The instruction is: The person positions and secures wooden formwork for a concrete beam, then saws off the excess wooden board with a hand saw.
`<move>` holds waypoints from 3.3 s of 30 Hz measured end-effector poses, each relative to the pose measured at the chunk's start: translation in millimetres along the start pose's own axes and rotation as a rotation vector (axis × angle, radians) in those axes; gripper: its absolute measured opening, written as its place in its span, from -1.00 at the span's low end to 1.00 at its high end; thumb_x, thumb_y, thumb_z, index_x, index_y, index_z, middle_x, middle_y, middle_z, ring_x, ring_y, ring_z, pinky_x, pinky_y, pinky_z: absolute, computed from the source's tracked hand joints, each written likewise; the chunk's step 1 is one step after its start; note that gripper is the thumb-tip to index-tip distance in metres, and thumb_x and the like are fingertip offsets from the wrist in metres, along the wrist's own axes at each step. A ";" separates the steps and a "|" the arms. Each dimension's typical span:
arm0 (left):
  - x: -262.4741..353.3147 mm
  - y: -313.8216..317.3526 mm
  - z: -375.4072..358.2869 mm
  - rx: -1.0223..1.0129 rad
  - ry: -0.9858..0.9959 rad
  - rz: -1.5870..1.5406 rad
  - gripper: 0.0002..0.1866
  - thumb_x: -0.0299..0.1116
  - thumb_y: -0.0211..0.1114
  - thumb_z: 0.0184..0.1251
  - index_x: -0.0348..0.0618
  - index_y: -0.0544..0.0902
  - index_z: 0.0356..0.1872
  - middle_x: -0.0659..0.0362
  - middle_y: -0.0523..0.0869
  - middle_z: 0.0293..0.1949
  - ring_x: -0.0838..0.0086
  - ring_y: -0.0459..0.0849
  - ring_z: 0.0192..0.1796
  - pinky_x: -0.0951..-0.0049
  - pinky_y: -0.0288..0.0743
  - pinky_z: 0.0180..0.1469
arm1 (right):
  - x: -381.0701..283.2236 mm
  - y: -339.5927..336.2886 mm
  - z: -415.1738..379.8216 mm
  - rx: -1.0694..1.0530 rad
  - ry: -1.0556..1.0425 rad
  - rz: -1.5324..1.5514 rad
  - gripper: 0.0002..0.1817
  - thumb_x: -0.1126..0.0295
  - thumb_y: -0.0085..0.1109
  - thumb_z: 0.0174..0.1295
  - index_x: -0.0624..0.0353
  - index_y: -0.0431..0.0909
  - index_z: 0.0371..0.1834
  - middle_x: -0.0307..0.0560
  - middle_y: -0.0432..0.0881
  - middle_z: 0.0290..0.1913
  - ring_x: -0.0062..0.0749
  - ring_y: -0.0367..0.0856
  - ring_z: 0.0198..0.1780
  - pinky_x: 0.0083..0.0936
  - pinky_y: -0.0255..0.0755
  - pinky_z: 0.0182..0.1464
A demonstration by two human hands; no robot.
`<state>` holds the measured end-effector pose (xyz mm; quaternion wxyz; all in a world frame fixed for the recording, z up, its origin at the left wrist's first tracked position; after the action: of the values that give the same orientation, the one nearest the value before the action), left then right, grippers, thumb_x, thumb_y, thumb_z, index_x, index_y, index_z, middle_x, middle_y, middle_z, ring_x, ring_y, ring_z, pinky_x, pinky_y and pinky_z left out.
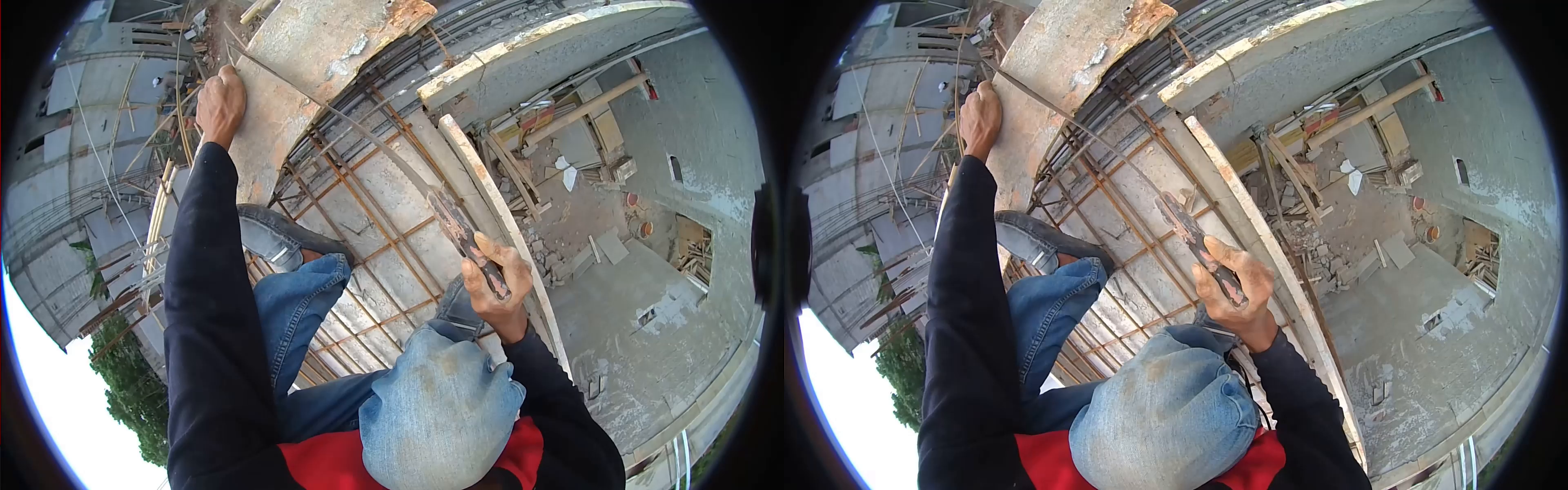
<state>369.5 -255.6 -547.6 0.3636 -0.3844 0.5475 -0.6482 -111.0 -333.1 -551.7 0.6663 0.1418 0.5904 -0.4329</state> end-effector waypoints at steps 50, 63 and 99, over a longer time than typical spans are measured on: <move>-7.0 4.9 -1.8 0.022 0.000 -0.053 -0.32 0.04 -0.19 0.41 -0.50 0.65 -0.18 -0.43 0.61 -0.08 -0.25 0.58 0.07 -0.01 0.38 0.16 | 19.2 -41.7 -1.4 -0.048 0.327 0.447 -0.64 0.42 0.34 0.21 0.29 0.54 0.04 -0.16 0.60 -0.46 -0.57 0.55 -0.51 -0.55 0.45 -0.48; 1.8 3.2 2.8 -0.001 0.060 0.009 -0.33 0.03 -0.21 0.40 -0.46 0.64 -0.10 -0.37 0.61 -0.02 -0.22 0.56 0.12 0.00 0.35 0.20 | -26.6 18.9 35.8 0.033 -0.129 0.178 -0.59 0.54 0.41 0.03 0.31 0.59 -0.01 0.03 0.73 -0.24 -0.31 0.75 -0.34 -0.51 0.60 -0.38; -22.6 16.8 12.9 -0.002 0.086 0.010 -0.32 0.02 -0.22 0.42 -0.54 0.59 -0.13 -0.42 0.59 -0.02 -0.27 0.53 0.11 -0.01 0.34 0.20 | 1.2 -15.8 -16.6 0.011 -0.032 -0.007 -0.64 0.53 0.44 0.01 0.35 0.59 -0.11 0.10 0.73 -0.23 -0.25 0.76 -0.33 -0.49 0.61 -0.28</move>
<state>391.8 -243.2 -565.1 0.3426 -0.3536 0.5653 -0.6618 -133.9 -331.2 -552.1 0.6735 0.1365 0.5777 -0.4405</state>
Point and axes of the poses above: each hand's wrist, its own z-axis towards the middle knuckle, its own y-axis out of the palm, x = y × z, the point moved 10 cm from there along z, towards the middle knuckle
